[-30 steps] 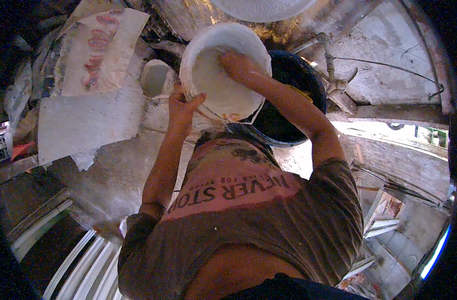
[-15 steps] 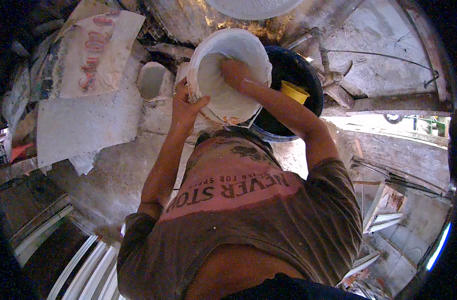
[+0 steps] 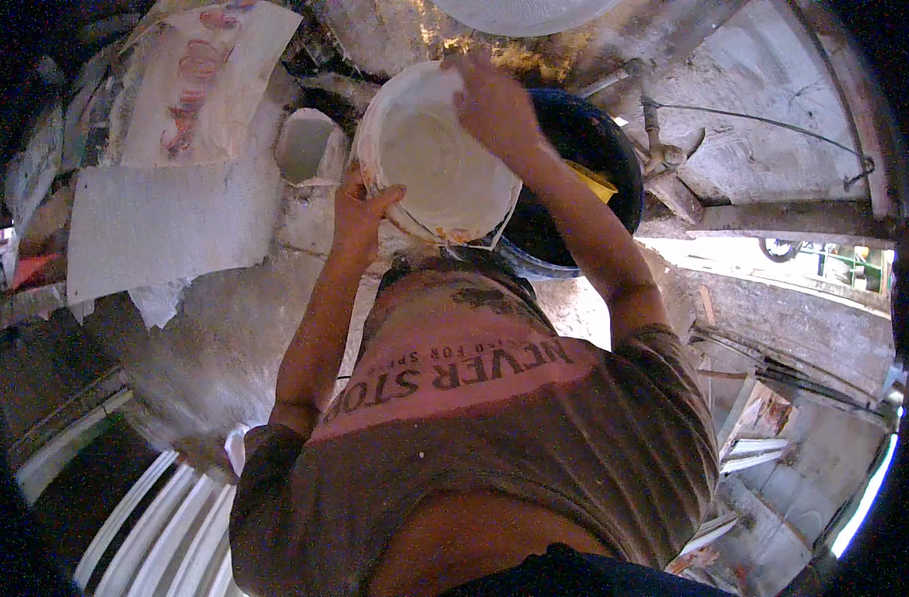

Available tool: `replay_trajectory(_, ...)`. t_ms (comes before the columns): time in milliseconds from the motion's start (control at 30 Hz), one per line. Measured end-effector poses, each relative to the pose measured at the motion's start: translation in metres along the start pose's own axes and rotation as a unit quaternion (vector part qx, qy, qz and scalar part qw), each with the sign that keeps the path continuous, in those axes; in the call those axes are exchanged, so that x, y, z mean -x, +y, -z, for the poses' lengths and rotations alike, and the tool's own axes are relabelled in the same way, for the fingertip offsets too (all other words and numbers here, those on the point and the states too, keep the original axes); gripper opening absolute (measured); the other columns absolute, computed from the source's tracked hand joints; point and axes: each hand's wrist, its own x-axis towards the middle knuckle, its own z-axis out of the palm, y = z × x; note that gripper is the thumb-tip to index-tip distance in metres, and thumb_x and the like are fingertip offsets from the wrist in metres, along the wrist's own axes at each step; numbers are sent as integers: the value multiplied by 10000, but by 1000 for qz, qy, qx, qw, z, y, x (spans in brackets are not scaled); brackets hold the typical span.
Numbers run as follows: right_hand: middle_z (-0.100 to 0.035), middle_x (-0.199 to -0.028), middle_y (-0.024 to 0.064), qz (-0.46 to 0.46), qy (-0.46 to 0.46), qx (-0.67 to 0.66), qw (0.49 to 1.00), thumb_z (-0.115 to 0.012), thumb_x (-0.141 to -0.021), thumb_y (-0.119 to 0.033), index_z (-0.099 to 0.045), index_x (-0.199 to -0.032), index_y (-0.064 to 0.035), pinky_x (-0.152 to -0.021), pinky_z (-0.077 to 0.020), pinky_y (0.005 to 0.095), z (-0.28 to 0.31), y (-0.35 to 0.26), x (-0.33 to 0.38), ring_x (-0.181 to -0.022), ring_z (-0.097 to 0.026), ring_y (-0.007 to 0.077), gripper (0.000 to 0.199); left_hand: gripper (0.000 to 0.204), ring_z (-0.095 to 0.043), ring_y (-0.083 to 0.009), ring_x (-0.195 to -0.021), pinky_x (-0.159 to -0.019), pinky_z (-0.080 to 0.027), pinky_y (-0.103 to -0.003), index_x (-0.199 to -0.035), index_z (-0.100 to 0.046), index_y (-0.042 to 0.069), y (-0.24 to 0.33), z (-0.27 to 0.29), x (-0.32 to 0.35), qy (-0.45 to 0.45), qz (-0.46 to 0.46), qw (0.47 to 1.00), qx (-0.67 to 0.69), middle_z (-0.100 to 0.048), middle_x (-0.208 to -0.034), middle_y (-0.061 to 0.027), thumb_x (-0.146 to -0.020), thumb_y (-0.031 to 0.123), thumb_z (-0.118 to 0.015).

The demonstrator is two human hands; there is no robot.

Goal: The person pours a liquid from a white bucket into a black bucket using a yellow scoop, then opens a bag of powder and pours it into the white bucket. They then pick up a long white molding strip and wipe its surface with a cloth on a workbench.

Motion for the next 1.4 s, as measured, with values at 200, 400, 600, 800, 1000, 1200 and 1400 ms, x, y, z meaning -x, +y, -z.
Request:
replay_trajectory(200, -673, -893, 163, -34, -202, -53, 977, -616, -827, -307, -693, -903, -98, -749, -520, 470, -52, -21, 21, -806, -654, 358, 236, 474, -602, -226, -957, -819, -504, -346, -1181, -524, 53, -7, -6, 3, 10, 12, 1000, 16, -614, -1060, -68, -735, -14, -669)
replay_trajectory(400, -686, -848, 140, 8, -265, 7, 964, -604, -825, -314, -700, -847, -103, -724, -519, 490, -106, -44, 32, -813, -665, 342, 233, 434, -603, -191, -948, -820, -497, -321, -1124, -567, 14, -19, 2, 3, 20, -22, 999, -42, -580, -1074, -58, -713, -19, -704)
replay_trajectory(600, -686, -830, 139, 7, -178, -119, 977, -602, -819, -268, -667, -907, -65, -709, -535, 446, -91, -27, 31, -790, -661, 343, 230, 426, -618, -191, -922, -787, -502, -323, -1119, -580, 33, -5, -2, 11, 50, 23, 998, 17, -631, -1005, -50, -713, -17, -699)
replay_trajectory(800, -666, -941, 180, -84, 36, -95, 991, -554, -894, -256, -583, -1062, -38, -741, -520, 455, 32, 101, 33, -808, -642, 376, 277, 404, -623, -194, -905, -749, -516, -335, -1110, -590, 50, 8, 20, 16, 102, 74, 992, 20, -645, -1009, -51, -721, -6, -685)
replay_trajectory(1000, -575, -1199, 211, -70, -330, 1, 941, -581, -802, -320, -615, -1144, -77, -986, -408, 438, -76, 284, 238, -1143, -526, 359, 421, 387, -613, -198, -911, -752, -514, -351, -1096, -585, 56, 18, 35, 17, 126, 50, 990, 43, -634, -1010, -55, -726, -15, -671)
replay_trajectory(1200, -570, -1240, 170, -183, -229, 139, 946, -653, -749, -363, -596, -1198, -111, -973, -436, 449, -169, 312, 299, -1128, -553, 355, 518, 455, -596, -220, -965, -806, -515, -385, -1153, -541, 66, 40, 13, 11, 115, 102, 986, 64, -606, -1066, -63, -725, -29, -662)
replay_trajectory(1400, -565, -1262, 142, -381, -380, 108, 836, -652, -772, -357, -581, -1226, -126, -906, -493, 462, -186, 284, 264, -1075, -595, 363, 515, 469, -596, -230, -995, -801, -526, -383, -1166, -531, 70, 35, 8, 16, 88, 88, 988, 95, -602, -1096, -75, -725, -26, -660)
